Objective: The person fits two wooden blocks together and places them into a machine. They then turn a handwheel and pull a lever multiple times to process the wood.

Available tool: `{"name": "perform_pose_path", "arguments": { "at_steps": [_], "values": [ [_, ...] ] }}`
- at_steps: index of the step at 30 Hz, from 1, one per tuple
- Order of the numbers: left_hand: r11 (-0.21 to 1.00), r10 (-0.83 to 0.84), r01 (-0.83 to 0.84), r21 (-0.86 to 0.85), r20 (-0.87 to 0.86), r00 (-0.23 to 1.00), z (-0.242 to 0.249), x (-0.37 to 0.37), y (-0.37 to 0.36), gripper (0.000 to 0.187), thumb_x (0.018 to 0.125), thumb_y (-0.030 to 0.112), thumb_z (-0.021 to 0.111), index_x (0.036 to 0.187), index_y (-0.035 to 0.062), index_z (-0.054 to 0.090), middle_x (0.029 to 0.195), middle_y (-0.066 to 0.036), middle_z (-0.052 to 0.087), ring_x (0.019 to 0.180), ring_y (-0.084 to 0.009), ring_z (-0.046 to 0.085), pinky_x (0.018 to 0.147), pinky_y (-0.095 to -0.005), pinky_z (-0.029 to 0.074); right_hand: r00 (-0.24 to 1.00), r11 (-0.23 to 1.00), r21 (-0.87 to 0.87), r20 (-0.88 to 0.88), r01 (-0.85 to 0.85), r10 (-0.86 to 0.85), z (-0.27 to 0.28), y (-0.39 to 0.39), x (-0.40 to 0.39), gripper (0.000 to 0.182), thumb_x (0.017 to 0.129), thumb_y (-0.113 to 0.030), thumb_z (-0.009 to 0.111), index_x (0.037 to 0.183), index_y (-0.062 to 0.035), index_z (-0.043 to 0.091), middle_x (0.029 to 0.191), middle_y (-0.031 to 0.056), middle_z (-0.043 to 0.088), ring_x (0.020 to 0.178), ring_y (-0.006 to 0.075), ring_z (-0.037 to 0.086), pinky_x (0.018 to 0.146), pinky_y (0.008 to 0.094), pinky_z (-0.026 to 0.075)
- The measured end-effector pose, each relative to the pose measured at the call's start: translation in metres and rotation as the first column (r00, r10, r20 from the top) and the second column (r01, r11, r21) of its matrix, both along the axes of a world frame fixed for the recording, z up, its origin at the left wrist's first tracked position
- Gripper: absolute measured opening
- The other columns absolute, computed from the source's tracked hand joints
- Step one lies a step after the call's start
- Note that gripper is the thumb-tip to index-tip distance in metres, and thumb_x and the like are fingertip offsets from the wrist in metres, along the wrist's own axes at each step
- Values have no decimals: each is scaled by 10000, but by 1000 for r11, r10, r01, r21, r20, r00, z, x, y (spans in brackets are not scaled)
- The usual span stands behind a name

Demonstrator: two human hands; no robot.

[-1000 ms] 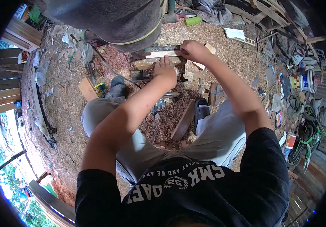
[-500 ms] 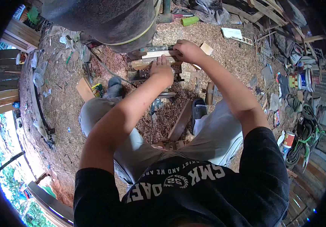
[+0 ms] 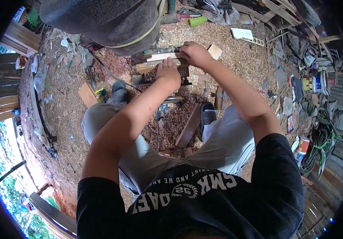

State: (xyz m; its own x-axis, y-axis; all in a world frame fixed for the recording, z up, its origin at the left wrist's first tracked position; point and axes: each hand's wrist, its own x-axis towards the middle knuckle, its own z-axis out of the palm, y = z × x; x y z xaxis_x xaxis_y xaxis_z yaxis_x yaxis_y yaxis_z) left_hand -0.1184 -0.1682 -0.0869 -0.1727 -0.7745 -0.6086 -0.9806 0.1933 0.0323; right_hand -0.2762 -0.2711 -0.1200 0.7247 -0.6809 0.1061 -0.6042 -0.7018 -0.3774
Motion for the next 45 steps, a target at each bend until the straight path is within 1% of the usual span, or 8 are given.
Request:
{"name": "perform_pose_path", "arguments": {
  "at_steps": [8,16,26,30,37,40,43,45],
  "values": [
    [999,-31,31,-15,20,999,-3,0,0,833,886,110,532,1602,-74,149,1693,-267,87,1578,-364,145,1271,-450,154,995,997,-5,-61,83,-83,3,8,2,580,543,-321,945,1000,-71,690,1059,148,653,1038,361,647,920,450,558],
    [994,84,-80,-74,53,995,2,2,14,781,921,124,493,1594,-86,156,1685,-292,78,1569,-381,168,1268,-450,168,990,994,-1,-82,114,-113,2,10,4,163,836,-118,679,982,-52,707,1059,155,663,1055,360,648,907,455,556],
    [1000,0,-1,28,12,1000,5,20,8,871,977,304,537,1606,-75,69,1689,-287,21,1576,-395,104,1275,-452,131,974,984,12,-146,179,-175,6,8,10,499,606,-275,915,1003,-76,686,1040,131,658,1054,347,653,921,442,572],
    [1000,-9,9,0,-21,1000,-1,25,11,907,974,356,569,1606,-72,79,1687,-290,26,1576,-402,92,1277,-459,132,979,988,-2,-136,154,-153,1,4,10,268,787,-186,784,1006,-69,683,1048,152,650,1074,357,643,897,464,564],
    [998,-57,55,-39,-42,997,5,35,17,905,971,369,581,1608,-59,101,1693,-266,56,1573,-393,119,1280,-450,139,978,991,43,-173,128,-119,22,12,12,199,842,-215,722,968,-63,701,1025,166,691,1023,348,671,882,464,557],
    [996,-78,76,-51,-37,996,17,40,21,814,924,183,486,1617,-40,122,1698,-234,116,1554,-384,221,1268,-472,176,968,985,104,-223,139,-114,33,16,11,242,838,-268,730,954,-57,701,1007,172,711,986,349,684,872,464,557],
    [980,-52,68,188,-88,995,58,51,11,544,883,262,619,1356,-7,626,1380,-225,624,1199,-371,658,1029,-472,507,950,987,140,-311,77,-30,34,25,4,295,846,-321,732,994,-67,704,995,178,713,968,358,689,869,472,558],
    [986,-50,72,151,-144,988,81,76,7,490,886,281,624,1278,-11,669,1306,-226,663,1162,-365,674,1008,-461,515,993,990,120,-101,68,-56,21,36,-2,355,852,-370,734,1071,-93,699,1066,172,708,981,370,687,881,479,555]
  ]
}}
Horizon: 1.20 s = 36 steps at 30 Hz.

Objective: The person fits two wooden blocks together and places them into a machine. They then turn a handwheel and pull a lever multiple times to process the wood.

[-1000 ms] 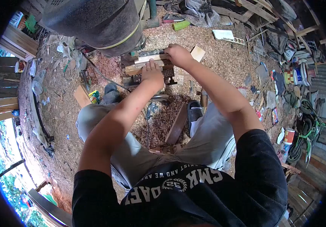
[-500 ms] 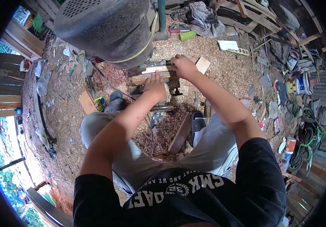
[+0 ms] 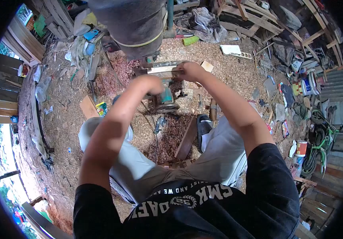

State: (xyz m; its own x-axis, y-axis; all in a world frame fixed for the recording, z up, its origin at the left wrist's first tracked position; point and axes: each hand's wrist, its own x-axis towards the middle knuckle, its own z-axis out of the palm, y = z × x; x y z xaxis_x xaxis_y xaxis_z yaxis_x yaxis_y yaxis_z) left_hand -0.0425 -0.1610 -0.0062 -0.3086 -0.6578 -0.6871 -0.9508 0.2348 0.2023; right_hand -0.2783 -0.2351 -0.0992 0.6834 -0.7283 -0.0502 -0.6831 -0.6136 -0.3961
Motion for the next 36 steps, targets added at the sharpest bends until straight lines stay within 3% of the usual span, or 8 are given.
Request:
{"name": "perform_pose_path", "arguments": {
  "at_steps": [15,18,25,27,30,34,35,36],
  "values": [
    [996,21,-30,-87,-104,994,71,113,41,438,964,342,576,1312,98,679,1271,-159,704,1162,-332,662,1018,-425,492,696,658,366,37,659,-717,-76,185,60,882,938,-737,493,1455,-24,479,1413,277,536,1288,449,555,1100,535,441],
    [994,18,-31,-100,-128,992,71,117,45,423,970,354,580,1296,108,692,1249,-154,714,1137,-315,673,1004,-420,496,24,15,1000,15,1,-1000,-66,215,89,887,893,-787,539,1413,-71,472,1321,192,587,1178,351,608,1049,612,488],
    [990,76,-98,-106,-196,978,72,134,54,444,987,430,581,1301,140,700,1269,-141,710,1151,-315,661,1018,-421,490,-299,189,889,62,-418,-952,-79,229,117,755,898,-693,638,1320,-76,526,1200,161,631,1056,348,662,964,566,586],
    [991,69,-89,-102,-185,980,75,136,55,470,978,424,565,1311,117,689,1309,-145,689,1182,-320,655,1030,-426,489,-288,182,891,61,-415,-956,-80,229,117,708,877,-607,732,1293,-77,515,1246,172,598,1083,333,649,927,543,598],
    [989,61,-85,-122,-193,979,79,137,56,508,974,433,545,1333,98,672,1363,-147,660,1227,-328,640,1050,-435,484,-193,190,944,247,271,-950,-78,231,123,703,826,-503,835,1266,-67,504,1300,193,544,1064,339,636,857,483,595],
    [986,33,-64,-157,-192,981,74,142,52,529,983,458,536,1368,112,650,1383,-143,649,1241,-335,631,1065,-440,477,610,496,-359,540,790,-580,-76,244,122,970,761,-481,891,1425,-59,323,1227,169,495,910,277,599,744,396,529],
    [985,33,-64,-161,-191,981,73,143,49,529,983,458,536,1368,112,650,1383,-143,649,1241,-335,631,1065,-440,477,609,495,-360,543,790,-578,-76,241,124,970,761,-481,891,1425,-59,323,1227,169,495,910,277,599,744,396,529],
    [986,42,-71,-148,-189,981,70,145,47,534,983,463,536,1372,115,646,1382,-143,649,1242,-336,630,1065,-439,478,210,505,306,651,808,-730,-76,241,126,946,796,-468,867,1435,-65,297,1224,164,502,867,268,604,724,386,534]
  ]
}}
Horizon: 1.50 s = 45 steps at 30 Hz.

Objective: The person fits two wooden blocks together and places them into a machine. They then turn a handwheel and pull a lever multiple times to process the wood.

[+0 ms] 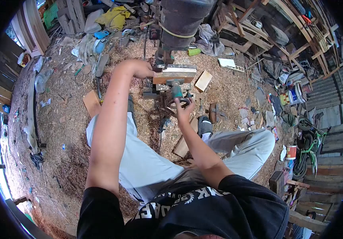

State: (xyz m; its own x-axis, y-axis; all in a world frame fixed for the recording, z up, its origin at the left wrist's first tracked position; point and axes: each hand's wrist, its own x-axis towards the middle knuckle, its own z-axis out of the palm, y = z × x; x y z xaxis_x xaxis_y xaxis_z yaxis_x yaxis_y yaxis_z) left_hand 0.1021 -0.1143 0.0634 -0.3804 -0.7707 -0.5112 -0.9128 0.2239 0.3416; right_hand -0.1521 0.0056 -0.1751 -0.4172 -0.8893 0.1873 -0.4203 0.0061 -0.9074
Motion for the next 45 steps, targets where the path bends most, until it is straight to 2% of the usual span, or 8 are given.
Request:
{"name": "perform_pose_path", "arguments": {
  "at_steps": [5,9,17,20,27,32,36,45],
  "values": [
    [1000,26,-26,-3,-2,1000,14,-7,12,542,980,470,540,1384,123,638,1381,-143,649,1251,-332,626,1069,-436,475,486,932,284,862,-225,-145,8,1,4,923,849,-388,839,1502,-161,227,1302,149,468,1055,269,566,654,386,550],
    [999,39,-39,5,7,999,11,-11,13,534,985,465,542,1378,118,642,1386,-146,645,1262,-333,620,1073,-434,472,911,993,79,-396,-88,113,19,14,8,891,802,-367,873,1469,-137,330,1382,204,375,1235,318,446,1016,508,443],
    [999,37,-37,-7,6,999,7,-11,8,538,984,460,557,1386,110,632,1378,-150,651,1237,-326,637,1046,-434,491,517,934,281,846,-221,-132,23,9,15,1062,773,-400,902,1514,-25,239,1450,220,341,1293,368,411,1085,472,378],
    [999,37,-37,-12,-1,999,20,-14,15,540,984,463,563,1386,109,632,1375,-157,651,1234,-327,640,1039,-433,497,931,999,8,-364,38,-32,-15,9,13,1090,796,-396,887,1544,-46,175,1471,206,345,1245,357,479,1013,438,454],
    [997,7,-14,73,90,996,26,-20,12,722,971,547,561,1531,101,469,1590,-163,434,1459,-340,423,1201,-427,339,507,956,250,850,-154,-141,5,7,19,1144,789,-302,899,1592,-109,106,1476,214,347,1220,343,508,966,406,483],
    [996,14,-20,82,73,997,18,-21,8,723,971,542,565,1532,98,467,1593,-161,430,1462,-340,418,1205,-423,335,838,993,-120,-542,-6,-61,12,15,15,1087,802,-227,892,1528,-105,91,1281,191,433,1011,309,593,787,404,561],
    [996,24,-30,85,65,998,16,-20,7,721,971,536,570,1535,99,463,1598,-159,424,1469,-338,408,1209,-416,329,627,924,333,765,-190,-147,16,7,14,1177,750,-273,928,1539,-61,80,1344,229,412,1121,370,555,893,426,537],
    [994,41,-50,96,85,995,22,-25,10,724,966,559,573,1544,137,459,1606,-153,413,1484,-327,390,1217,-421,317,931,995,-61,354,-75,92,-7,9,18,1193,749,-334,917,1578,-11,122,1484,263,291,1381,405,323,1189,536,269]
  ]
}}
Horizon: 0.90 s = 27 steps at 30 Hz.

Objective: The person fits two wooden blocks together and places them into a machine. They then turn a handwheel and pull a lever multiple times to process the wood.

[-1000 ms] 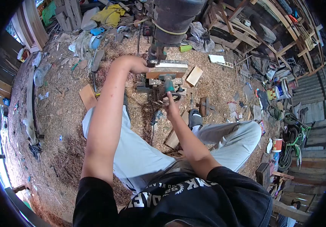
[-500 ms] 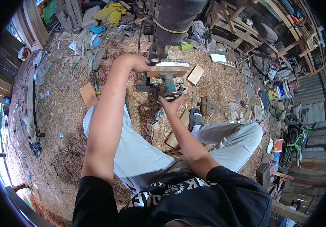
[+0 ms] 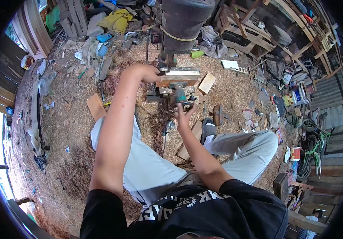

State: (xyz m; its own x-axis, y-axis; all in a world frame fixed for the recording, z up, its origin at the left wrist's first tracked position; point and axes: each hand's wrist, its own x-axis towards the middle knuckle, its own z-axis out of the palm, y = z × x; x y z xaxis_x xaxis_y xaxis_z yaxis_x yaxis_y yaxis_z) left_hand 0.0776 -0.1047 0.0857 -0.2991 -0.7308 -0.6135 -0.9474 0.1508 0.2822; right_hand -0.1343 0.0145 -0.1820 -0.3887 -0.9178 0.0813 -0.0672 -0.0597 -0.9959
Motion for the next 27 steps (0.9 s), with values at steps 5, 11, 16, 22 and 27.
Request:
{"name": "perform_pose_path", "arguments": {
  "at_steps": [5,11,16,22,27],
  "values": [
    [1000,-11,11,-21,16,1000,-2,0,-3,734,963,574,569,1545,142,457,1611,-152,405,1485,-332,387,1218,-428,315,976,975,221,209,22,-69,6,0,0,1074,776,-314,897,1559,-64,207,1408,235,373,1311,373,399,1131,510,349],
    [993,-44,42,-107,-14,999,-6,-3,1,578,987,467,554,1438,106,582,1463,-138,585,1327,-332,570,1102,-432,451,811,911,393,569,-125,-134,31,3,-3,1031,851,-333,847,1551,-137,116,1483,197,333,1246,346,507,883,483,538],
    [989,-50,47,-141,-21,999,-20,0,-3,622,966,504,575,1452,116,567,1488,-142,561,1361,-333,541,1125,-429,430,688,916,387,694,-107,-213,17,-5,2,1059,836,-322,860,1545,-119,99,1495,206,324,1251,375,499,877,491,537],
    [997,-77,76,-21,-9,997,-6,-3,1,743,947,597,575,1520,131,492,1550,-180,482,1434,-367,451,1183,-433,363,963,994,95,-268,62,-35,-5,2,-11,1041,759,-349,907,1476,-1,238,1411,272,346,1335,420,380,1111,520,348],
    [999,-32,32,-14,-26,999,-8,0,0,746,933,592,601,1521,147,492,1555,-178,478,1437,-361,450,1184,-426,360,679,907,374,718,-196,-150,30,-5,-8,1092,759,-422,894,1478,14,197,1371,267,404,1280,436,453,1101,517,376]
  ]
}}
